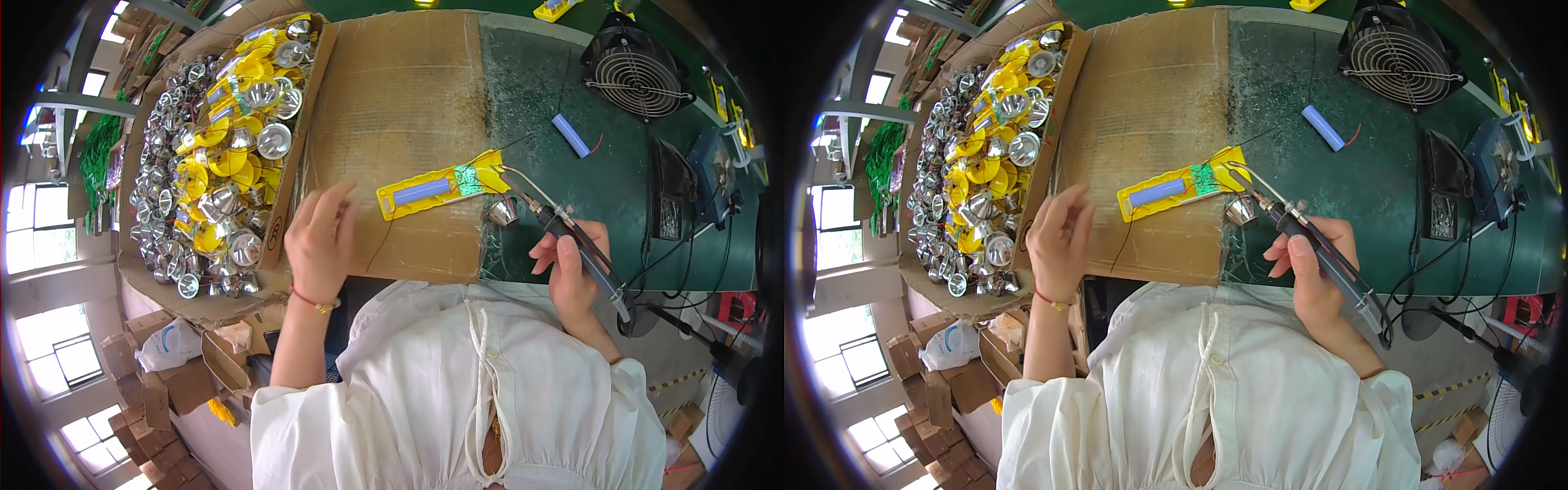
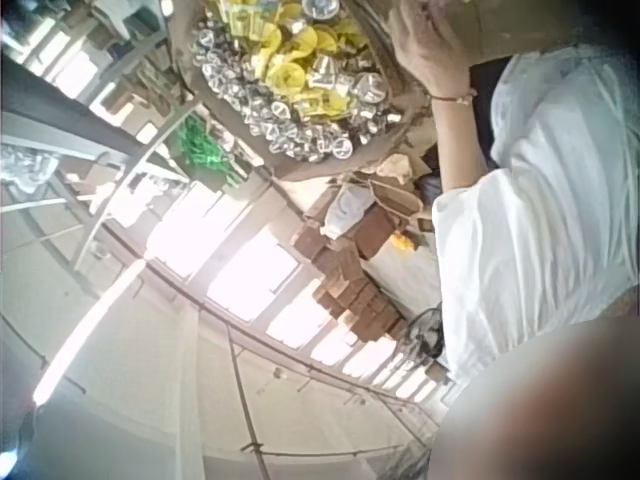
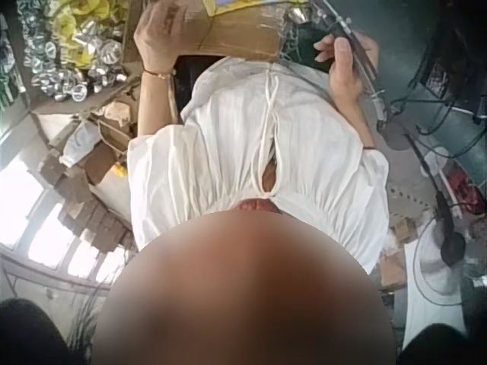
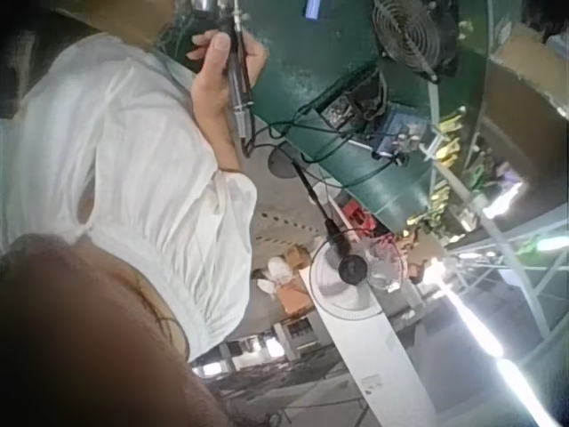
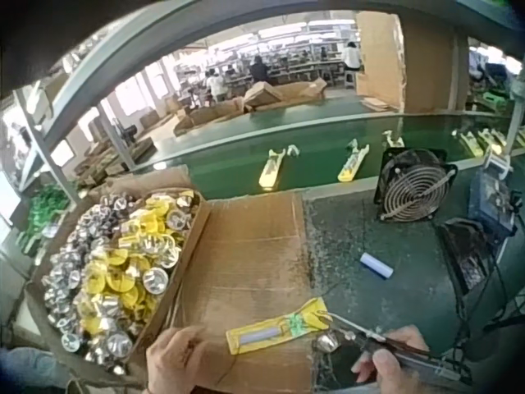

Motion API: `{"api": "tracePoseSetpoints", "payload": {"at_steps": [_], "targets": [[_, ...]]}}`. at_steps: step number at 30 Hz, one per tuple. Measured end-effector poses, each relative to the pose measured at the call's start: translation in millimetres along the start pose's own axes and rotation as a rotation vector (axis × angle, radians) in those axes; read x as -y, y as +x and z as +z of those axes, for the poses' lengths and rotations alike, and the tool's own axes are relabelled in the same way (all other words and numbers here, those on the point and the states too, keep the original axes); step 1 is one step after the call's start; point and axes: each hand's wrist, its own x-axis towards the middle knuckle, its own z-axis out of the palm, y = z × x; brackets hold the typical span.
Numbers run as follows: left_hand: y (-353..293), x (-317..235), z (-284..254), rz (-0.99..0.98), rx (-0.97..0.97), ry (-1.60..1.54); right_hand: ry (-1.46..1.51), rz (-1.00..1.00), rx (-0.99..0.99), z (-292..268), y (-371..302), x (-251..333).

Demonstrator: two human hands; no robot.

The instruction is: Soldering wires onto LED circuit boards and assembling them into plastic flashlight housings on a production line.

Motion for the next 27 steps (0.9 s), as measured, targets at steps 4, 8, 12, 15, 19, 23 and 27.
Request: {"api": "tracePoseSetpoints", "payload": {"at_steps": [4, 8, 12, 15, 19, 23, 27], "targets": [[-26.8, 12.7, -5.8, 0.297, 0.325, 0.18, 0.036, -0.012, 0.076, 13.5, 2.6, -11.1], [-22.0, 12.8, 0.5, 0.593, 0.379, 0.187, 0.046, -0.073, 0.036, 12.8, 7.1, -14.1], [-13.6, 4.3, 9.3, 0.73, 0.441, 0.278, 0.032, -0.085, 0.0, 6.6, 8.2, -10.2], [-14.2, 6.2, 7.1, 0.809, 0.485, 0.345, -0.012, -0.075, 0.002, 3.0, 3.8, -8.5], [-12.5, 13.1, 21.1, 0.912, 0.437, 0.295, -0.08, -0.097, -0.037, -1.8, 2.2, -10.7], [-9.5, -8.5, 28.7, 0.762, 0.304, 0.2, 0.053, -0.064, 0.081, 10.6, 1.1, -13.6], [2.4, -33.2, 38.0, 0.33, 0.069, -0.196, -0.032, -0.169, 0.092, 6.2, 9.0, -24.3]]}}
